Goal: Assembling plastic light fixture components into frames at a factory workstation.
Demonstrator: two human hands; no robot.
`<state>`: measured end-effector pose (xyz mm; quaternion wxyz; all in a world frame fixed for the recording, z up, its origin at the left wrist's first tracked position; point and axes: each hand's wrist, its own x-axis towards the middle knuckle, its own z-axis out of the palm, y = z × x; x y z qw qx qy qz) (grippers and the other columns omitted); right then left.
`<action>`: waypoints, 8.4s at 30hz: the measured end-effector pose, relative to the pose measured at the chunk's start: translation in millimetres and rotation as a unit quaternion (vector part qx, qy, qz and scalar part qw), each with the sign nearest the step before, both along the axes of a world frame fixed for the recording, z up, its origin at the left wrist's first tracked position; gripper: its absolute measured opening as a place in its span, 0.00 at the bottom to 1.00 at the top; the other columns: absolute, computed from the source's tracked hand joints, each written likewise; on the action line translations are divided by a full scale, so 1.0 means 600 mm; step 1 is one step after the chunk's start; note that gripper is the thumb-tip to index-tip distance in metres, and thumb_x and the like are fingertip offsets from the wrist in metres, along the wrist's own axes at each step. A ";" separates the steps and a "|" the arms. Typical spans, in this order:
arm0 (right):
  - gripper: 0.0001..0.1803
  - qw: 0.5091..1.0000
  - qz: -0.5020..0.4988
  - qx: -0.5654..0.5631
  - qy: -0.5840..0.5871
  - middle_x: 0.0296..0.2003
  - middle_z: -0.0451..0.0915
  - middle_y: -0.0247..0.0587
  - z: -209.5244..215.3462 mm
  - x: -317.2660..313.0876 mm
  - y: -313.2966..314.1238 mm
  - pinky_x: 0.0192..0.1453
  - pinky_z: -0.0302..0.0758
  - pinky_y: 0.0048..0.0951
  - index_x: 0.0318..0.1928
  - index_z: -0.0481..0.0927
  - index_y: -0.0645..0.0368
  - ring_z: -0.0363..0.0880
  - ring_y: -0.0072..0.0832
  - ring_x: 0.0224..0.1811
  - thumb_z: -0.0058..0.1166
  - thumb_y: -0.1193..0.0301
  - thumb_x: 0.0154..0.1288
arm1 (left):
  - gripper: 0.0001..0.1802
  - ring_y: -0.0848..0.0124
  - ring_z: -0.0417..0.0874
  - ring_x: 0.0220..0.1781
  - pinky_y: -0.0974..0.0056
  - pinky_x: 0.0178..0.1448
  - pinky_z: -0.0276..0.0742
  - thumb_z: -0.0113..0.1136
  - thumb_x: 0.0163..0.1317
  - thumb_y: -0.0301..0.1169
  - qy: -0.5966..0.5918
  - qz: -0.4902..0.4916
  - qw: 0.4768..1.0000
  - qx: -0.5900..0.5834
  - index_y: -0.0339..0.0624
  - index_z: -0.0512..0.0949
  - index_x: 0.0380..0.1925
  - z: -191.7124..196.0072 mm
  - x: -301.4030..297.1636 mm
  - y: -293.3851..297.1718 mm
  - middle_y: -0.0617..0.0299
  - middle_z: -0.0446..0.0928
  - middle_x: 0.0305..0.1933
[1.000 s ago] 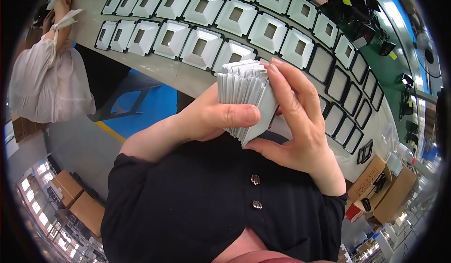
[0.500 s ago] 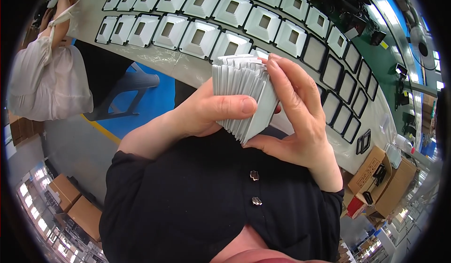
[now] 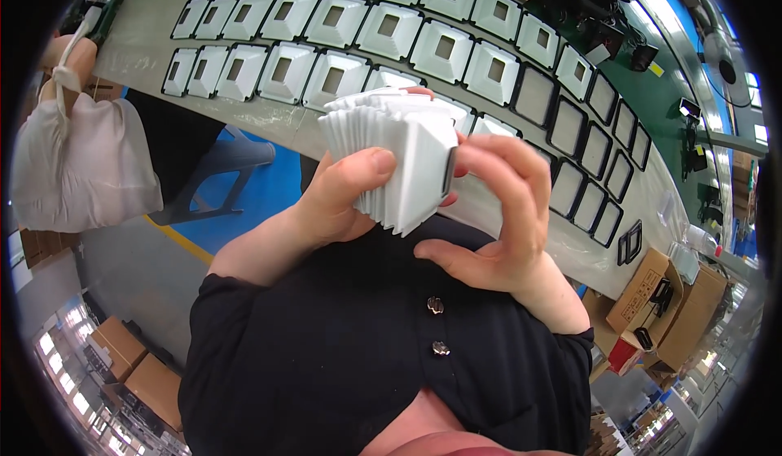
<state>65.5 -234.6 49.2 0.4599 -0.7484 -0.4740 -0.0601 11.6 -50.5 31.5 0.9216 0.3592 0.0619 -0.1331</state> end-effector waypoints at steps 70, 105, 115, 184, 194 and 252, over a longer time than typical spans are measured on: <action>0.06 0.944 -0.295 -0.145 0.020 0.28 0.75 0.35 -0.099 0.175 -0.112 0.29 0.71 0.24 0.34 0.83 0.55 0.73 0.25 0.24 0.61 0.73 0.53 | 0.49 0.49 0.80 0.50 0.45 0.48 0.82 0.62 0.51 0.47 0.129 -0.123 0.978 -0.106 0.36 0.50 0.66 -0.053 0.070 0.018 0.34 0.69 0.53; 0.32 0.980 0.031 -0.146 -0.132 0.55 0.75 0.53 0.013 0.039 -0.030 0.58 0.71 0.39 0.54 0.78 0.62 0.74 0.47 0.58 0.54 0.49 0.58 | 0.25 0.63 0.82 0.46 0.58 0.43 0.83 0.55 0.62 0.40 0.044 -0.114 0.988 -0.098 0.36 0.69 0.55 -0.012 0.019 -0.020 0.52 0.77 0.46; 0.19 0.980 0.002 -0.115 -0.161 0.49 0.78 0.50 0.015 0.034 -0.047 0.52 0.75 0.35 0.46 0.83 0.61 0.78 0.44 0.51 0.57 0.67 0.53 | 0.26 0.59 0.82 0.46 0.54 0.45 0.83 0.54 0.60 0.39 0.088 -0.155 0.983 -0.043 0.35 0.68 0.55 -0.007 0.024 -0.028 0.49 0.77 0.46; 0.24 0.986 -0.037 -0.142 -0.082 0.40 0.72 0.36 0.005 0.047 -0.035 0.32 0.73 0.27 0.48 0.81 0.53 0.73 0.28 0.32 0.62 0.80 0.45 | 0.34 0.57 0.76 0.57 0.43 0.53 0.78 0.55 0.60 0.45 0.122 -0.160 0.979 -0.041 0.40 0.62 0.62 -0.041 0.036 -0.011 0.50 0.71 0.58; 0.06 0.890 -0.283 0.053 0.354 0.28 0.77 0.27 0.007 0.183 -0.227 0.32 0.66 0.16 0.39 0.79 0.63 0.71 0.13 0.29 0.57 0.74 0.62 | 0.42 0.54 0.78 0.52 0.50 0.52 0.79 0.63 0.52 0.47 0.123 -0.181 0.975 -0.047 0.41 0.59 0.63 -0.054 0.071 0.003 0.43 0.71 0.55; 0.25 0.980 0.012 -0.149 -0.130 0.51 0.75 0.44 0.023 0.057 -0.021 0.50 0.76 0.34 0.50 0.82 0.58 0.76 0.39 0.48 0.59 0.75 0.46 | 0.30 0.63 0.81 0.49 0.61 0.46 0.82 0.60 0.60 0.45 0.056 -0.152 0.986 -0.045 0.38 0.67 0.56 -0.015 0.030 -0.004 0.53 0.76 0.48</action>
